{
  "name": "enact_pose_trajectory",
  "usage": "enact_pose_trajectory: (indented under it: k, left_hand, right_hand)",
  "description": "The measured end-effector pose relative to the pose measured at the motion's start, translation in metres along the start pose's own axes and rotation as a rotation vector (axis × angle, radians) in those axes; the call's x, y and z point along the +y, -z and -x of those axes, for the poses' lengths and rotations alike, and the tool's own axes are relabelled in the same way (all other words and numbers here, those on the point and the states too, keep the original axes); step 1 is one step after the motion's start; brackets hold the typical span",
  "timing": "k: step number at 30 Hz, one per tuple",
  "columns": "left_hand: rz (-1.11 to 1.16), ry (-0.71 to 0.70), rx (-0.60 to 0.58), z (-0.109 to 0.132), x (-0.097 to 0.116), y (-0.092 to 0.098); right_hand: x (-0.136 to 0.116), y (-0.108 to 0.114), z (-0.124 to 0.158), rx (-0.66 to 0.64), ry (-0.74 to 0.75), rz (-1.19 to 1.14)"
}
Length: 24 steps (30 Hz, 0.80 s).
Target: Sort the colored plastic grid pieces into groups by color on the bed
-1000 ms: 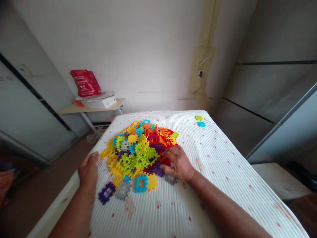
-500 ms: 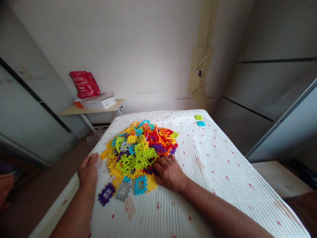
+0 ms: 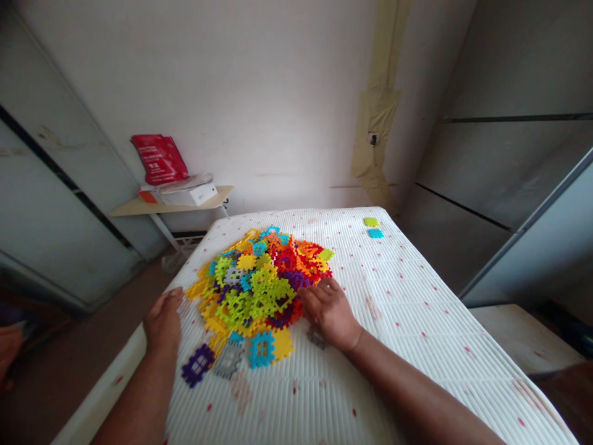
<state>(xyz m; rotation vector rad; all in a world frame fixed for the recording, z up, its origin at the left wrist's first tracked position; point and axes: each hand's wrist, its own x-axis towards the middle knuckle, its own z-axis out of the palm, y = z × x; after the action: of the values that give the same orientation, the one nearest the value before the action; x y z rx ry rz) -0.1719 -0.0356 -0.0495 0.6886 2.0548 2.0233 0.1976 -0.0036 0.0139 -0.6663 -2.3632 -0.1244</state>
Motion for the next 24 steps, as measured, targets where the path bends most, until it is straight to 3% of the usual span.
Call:
enact_pose_trajectory:
  k: [2,6,10,15,19,24]
  left_hand:
    - [-0.006,-0.012,-0.001,-0.001,-0.002,0.000]
    - [-0.020,-0.018,-0.008,0.000,-0.001,0.001]
    - [-0.039,-0.009,0.001,0.001,0.000,0.001]
    - [-0.054,0.006,0.009,0.003,0.005,0.001]
    - [-0.031,0.051,0.032,0.008,0.014,-0.002]
    - [-0.049,0.081,0.068,0.013,0.022,-0.005]
  right_hand:
    - [0.020,0.010,-0.001,0.100,-0.152,-0.031]
    - [0.082,0.025,0.011,0.267,-0.651,-0.074]
    - [0.137,0.021,0.037,0.202,-0.945,-0.073]
    - [0.159,0.013,0.057,0.055,-0.976,0.167]
    - [0.159,0.025,0.057,0.017,-0.926,0.144]
    - [0.153,0.035,0.054,-0.162,-0.895,0.173]
